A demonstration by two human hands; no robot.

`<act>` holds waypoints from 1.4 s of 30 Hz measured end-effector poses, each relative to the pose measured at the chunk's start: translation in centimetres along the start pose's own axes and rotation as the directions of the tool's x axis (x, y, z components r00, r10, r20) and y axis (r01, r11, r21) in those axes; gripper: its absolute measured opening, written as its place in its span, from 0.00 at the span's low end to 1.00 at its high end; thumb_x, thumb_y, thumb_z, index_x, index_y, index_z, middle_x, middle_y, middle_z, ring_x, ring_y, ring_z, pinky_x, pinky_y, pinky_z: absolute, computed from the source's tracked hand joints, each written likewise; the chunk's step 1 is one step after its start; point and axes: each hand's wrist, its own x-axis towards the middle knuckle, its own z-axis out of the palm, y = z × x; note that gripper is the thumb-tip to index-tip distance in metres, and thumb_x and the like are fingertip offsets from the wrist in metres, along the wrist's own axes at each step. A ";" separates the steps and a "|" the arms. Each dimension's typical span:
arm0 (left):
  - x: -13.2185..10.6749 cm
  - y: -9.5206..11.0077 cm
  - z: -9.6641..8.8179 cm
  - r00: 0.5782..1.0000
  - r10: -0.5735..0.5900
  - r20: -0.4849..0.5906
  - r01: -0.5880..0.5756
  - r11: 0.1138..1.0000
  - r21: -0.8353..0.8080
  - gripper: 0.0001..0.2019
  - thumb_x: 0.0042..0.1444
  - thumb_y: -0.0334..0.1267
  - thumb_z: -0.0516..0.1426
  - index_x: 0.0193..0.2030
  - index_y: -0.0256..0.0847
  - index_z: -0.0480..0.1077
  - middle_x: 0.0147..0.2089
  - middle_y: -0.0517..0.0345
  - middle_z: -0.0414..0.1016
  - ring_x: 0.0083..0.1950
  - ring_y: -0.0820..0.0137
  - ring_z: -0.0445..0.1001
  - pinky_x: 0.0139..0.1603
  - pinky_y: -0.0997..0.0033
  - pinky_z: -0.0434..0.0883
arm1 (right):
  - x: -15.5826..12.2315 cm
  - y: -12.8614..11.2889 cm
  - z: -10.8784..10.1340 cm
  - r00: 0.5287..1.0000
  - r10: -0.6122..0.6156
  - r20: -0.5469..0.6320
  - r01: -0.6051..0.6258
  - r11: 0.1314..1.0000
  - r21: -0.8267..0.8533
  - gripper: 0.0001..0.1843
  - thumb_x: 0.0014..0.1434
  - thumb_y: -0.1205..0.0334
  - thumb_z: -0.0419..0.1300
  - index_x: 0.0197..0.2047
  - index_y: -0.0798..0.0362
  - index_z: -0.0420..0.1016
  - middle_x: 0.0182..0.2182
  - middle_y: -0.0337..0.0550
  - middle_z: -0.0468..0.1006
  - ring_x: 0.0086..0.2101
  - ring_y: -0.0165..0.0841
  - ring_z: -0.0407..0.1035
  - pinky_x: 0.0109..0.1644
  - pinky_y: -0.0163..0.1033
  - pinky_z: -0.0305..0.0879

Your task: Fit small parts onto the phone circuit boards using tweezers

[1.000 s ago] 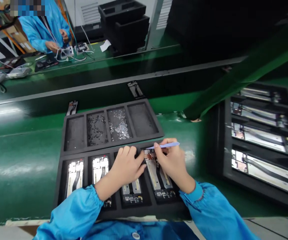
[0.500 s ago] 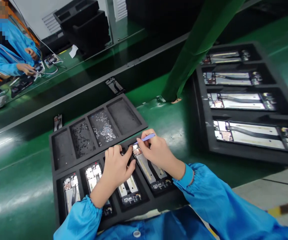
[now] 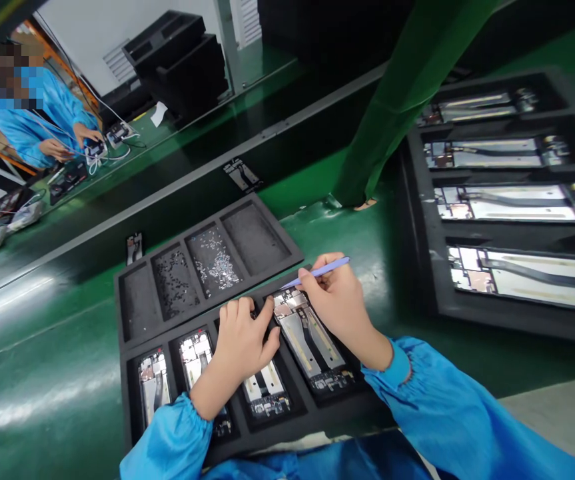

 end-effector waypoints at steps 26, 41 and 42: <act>0.0 0.9 0.2 1.000 -0.002 -0.006 0.002 0.999 0.036 0.25 0.65 0.45 0.55 0.67 0.40 0.68 0.43 0.49 0.65 0.43 0.56 0.62 0.40 0.59 0.60 | 0.3 1.6 -0.5 0.994 0.084 0.064 -0.094 0.977 0.190 0.17 0.61 0.49 0.66 0.38 0.45 0.61 0.27 0.32 0.68 0.28 0.35 0.72 0.35 0.41 0.74; -0.3 1.7 0.7 0.999 -0.012 -0.045 0.012 1.000 -0.007 0.22 0.68 0.41 0.55 0.65 0.36 0.68 0.40 0.51 0.64 0.41 0.59 0.62 0.37 0.60 0.59 | 0.2 1.0 -0.9 0.984 0.154 0.086 -0.171 0.951 0.259 0.18 0.61 0.48 0.68 0.37 0.45 0.62 0.27 0.33 0.66 0.27 0.35 0.72 0.30 0.41 0.71; -0.2 1.7 0.6 0.999 -0.019 -0.039 0.019 1.000 -0.018 0.22 0.67 0.41 0.55 0.65 0.36 0.68 0.40 0.51 0.64 0.41 0.59 0.62 0.37 0.60 0.59 | 0.2 1.0 -0.9 0.983 0.162 0.084 -0.178 0.947 0.266 0.19 0.61 0.48 0.68 0.37 0.46 0.62 0.26 0.33 0.66 0.27 0.35 0.72 0.30 0.40 0.71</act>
